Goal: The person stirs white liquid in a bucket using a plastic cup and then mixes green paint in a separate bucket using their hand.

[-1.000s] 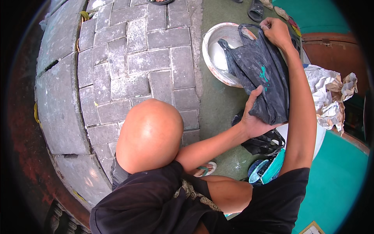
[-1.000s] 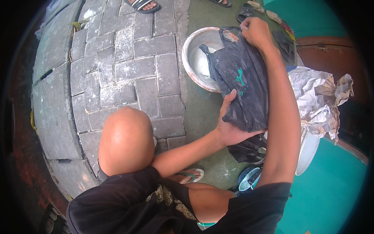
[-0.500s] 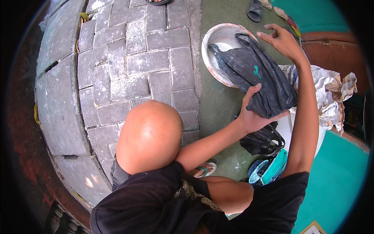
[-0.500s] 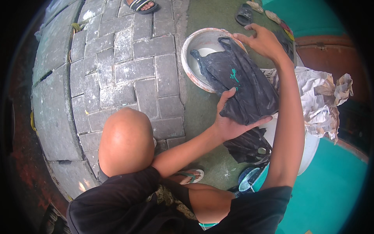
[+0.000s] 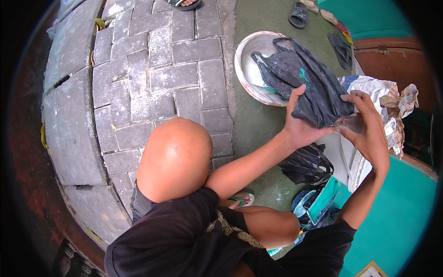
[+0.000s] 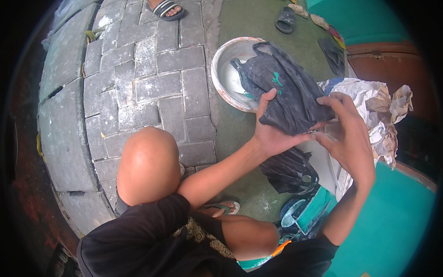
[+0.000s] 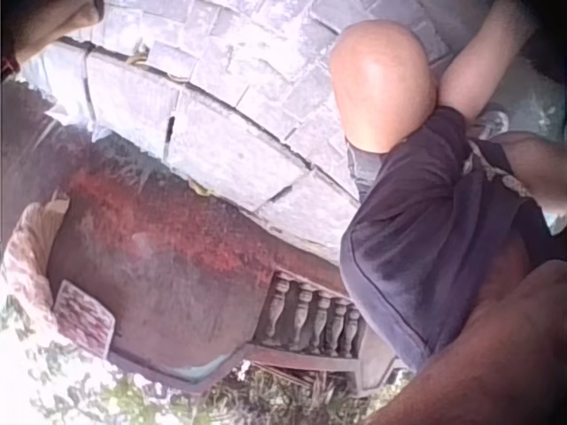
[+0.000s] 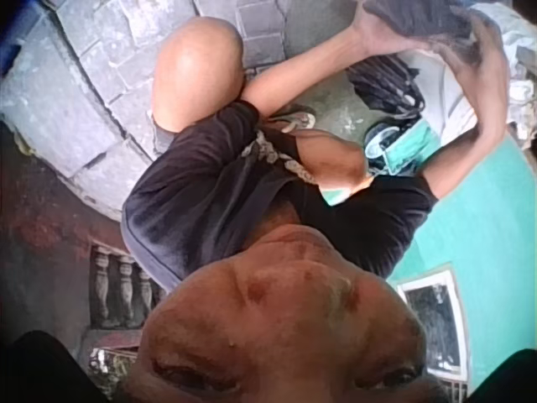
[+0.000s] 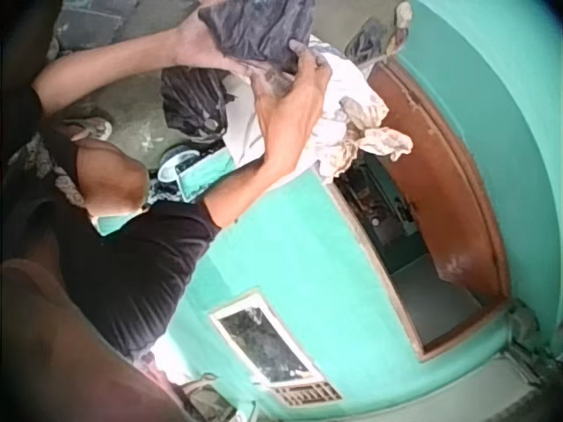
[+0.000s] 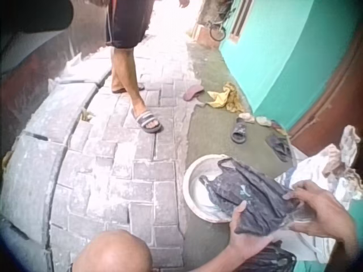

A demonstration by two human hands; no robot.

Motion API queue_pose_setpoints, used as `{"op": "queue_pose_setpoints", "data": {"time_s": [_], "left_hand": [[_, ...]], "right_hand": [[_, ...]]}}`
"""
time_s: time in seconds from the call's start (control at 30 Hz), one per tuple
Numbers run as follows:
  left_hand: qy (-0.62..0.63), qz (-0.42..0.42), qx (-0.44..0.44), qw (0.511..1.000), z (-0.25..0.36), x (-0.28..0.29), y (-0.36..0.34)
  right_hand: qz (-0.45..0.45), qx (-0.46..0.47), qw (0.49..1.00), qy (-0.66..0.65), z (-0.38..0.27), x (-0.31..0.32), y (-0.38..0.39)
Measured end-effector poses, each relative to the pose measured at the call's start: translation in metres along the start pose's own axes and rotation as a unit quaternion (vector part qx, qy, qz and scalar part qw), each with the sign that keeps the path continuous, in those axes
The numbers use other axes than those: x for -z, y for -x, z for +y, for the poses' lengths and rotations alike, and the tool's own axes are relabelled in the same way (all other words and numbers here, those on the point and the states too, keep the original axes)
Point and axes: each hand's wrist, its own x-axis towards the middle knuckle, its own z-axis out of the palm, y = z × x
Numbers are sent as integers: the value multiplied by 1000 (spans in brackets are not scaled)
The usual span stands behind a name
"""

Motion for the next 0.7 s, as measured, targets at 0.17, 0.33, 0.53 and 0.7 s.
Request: {"op": "queue_pose_setpoints", "data": {"time_s": [0.17, 0.33, 0.53, 0.7], "left_hand": [[-12, -18, 20, 1000, 7, 0, -5], [-34, 9, 21, 999, 4, -4, -6], [-61, 16, 30, 998, 11, -13, -8], [-27, 38, 36, 998, 23, -22, -4]], "right_hand": [[98, 70, 989, 82, 31, -7, -8], [130, 95, 981, 108, 40, -4, -9], [177, 46, 983, 5, 61, -4, -17], [180, 77, 980, 28, 62, 2, -27]]}}
